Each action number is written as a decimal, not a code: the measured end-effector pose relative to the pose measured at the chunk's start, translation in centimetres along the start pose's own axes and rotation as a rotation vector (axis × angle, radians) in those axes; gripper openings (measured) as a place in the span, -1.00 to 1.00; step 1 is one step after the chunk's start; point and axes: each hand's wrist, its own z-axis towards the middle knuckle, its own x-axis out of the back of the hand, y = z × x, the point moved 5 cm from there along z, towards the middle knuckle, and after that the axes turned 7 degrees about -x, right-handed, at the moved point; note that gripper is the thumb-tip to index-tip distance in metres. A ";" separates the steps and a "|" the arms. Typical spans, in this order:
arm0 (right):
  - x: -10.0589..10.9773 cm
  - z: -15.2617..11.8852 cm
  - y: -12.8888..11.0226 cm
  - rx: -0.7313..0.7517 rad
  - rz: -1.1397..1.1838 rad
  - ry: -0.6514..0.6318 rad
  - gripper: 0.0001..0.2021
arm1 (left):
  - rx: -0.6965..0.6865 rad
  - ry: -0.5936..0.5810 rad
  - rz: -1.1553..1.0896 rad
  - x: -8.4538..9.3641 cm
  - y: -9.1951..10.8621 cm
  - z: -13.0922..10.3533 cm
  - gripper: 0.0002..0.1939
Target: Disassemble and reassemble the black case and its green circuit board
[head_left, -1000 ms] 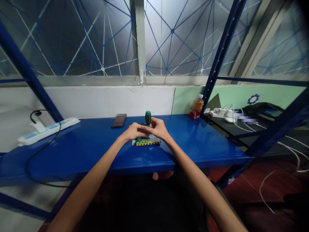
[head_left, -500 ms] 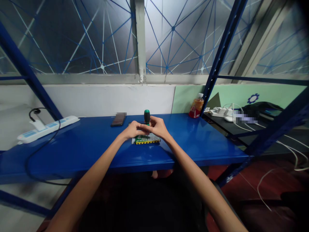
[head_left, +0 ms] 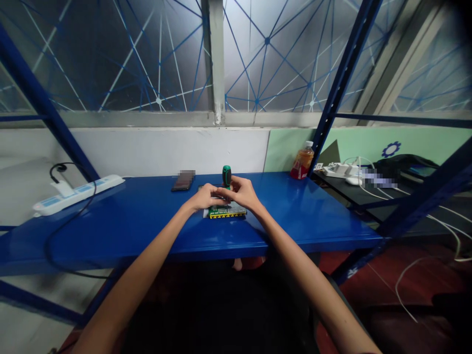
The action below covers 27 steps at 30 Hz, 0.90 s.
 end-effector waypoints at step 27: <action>0.2 -0.1 -0.3 -0.017 -0.009 -0.007 -0.62 | -0.056 -0.032 0.038 -0.2 0.4 0.0 -0.80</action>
